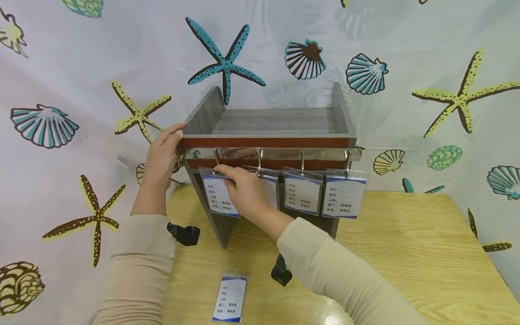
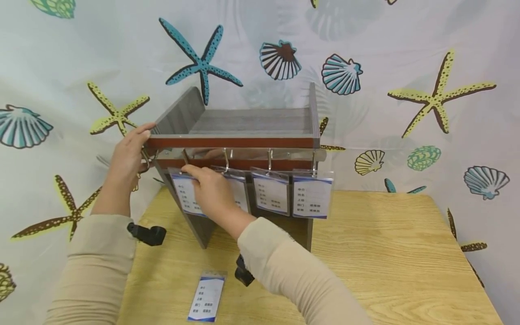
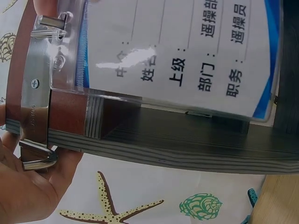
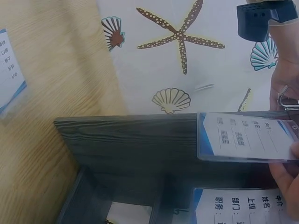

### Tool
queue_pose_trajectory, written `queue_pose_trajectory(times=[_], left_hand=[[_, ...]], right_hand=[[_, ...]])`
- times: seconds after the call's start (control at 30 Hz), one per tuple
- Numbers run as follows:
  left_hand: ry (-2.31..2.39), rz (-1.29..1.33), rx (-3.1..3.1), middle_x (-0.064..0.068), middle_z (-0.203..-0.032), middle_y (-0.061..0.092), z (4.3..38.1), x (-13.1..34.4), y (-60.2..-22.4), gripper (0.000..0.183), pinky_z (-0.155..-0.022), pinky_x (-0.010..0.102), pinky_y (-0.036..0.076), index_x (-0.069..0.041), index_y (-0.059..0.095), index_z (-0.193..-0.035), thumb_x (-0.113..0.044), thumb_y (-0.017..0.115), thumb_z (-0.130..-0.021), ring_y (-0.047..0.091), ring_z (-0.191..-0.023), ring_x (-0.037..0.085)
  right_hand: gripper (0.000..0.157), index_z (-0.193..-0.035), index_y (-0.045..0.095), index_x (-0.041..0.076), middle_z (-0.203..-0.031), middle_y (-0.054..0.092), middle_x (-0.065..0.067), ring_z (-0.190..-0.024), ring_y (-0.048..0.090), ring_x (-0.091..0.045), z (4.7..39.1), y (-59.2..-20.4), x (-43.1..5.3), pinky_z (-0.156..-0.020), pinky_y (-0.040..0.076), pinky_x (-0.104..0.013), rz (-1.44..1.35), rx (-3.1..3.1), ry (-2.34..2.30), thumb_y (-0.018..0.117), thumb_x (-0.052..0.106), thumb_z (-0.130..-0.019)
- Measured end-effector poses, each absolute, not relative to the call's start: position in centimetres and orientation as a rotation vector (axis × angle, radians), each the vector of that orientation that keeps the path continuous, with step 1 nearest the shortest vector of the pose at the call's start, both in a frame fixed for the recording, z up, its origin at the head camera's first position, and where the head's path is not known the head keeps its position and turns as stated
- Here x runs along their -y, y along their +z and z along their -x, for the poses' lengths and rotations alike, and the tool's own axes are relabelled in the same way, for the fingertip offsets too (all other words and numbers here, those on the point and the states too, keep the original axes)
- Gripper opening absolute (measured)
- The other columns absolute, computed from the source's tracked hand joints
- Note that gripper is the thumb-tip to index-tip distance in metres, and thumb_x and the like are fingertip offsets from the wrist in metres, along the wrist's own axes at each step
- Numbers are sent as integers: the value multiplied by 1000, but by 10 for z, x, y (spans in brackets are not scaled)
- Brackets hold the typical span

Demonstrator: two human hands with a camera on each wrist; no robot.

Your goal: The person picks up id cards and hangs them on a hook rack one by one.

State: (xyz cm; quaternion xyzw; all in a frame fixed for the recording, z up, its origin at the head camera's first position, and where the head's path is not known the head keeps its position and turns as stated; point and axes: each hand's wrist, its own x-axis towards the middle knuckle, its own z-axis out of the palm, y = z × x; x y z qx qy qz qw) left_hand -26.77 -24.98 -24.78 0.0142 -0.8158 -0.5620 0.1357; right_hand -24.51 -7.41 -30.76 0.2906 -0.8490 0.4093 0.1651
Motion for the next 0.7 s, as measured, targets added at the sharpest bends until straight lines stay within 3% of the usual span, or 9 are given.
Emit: queue_pose_trajectory(times=[0.23,0.47,0.7], left_hand=[[-1620,-42,2376,4,-138,27,267,250,-247,45,-98,49,15,-26,38,-131,-44,33,-91,18,-126,23],[-1610,-34,2380,3,-139,25,267,251,-247,45,-98,49,15,-25,38,-132,-44,33,-91,16,-127,23],[-1624,-23,2377,5,-138,26,266,250,-246,47,-97,49,17,-25,37,-132,-45,34,-90,19,-126,24]], right_hand=[[34,-123,49,22,-99,58,2,-45,37,-8,245,-308,72,-40,30,-18,-831,2471,1086,48,14,-90],[34,-123,50,18,-85,56,2,-48,37,-8,243,-310,68,-41,29,-19,-886,2401,1147,47,10,-89],[31,-119,53,14,-89,56,-1,-66,49,-9,239,-311,60,-53,38,-18,-903,2333,1217,50,9,-88]])
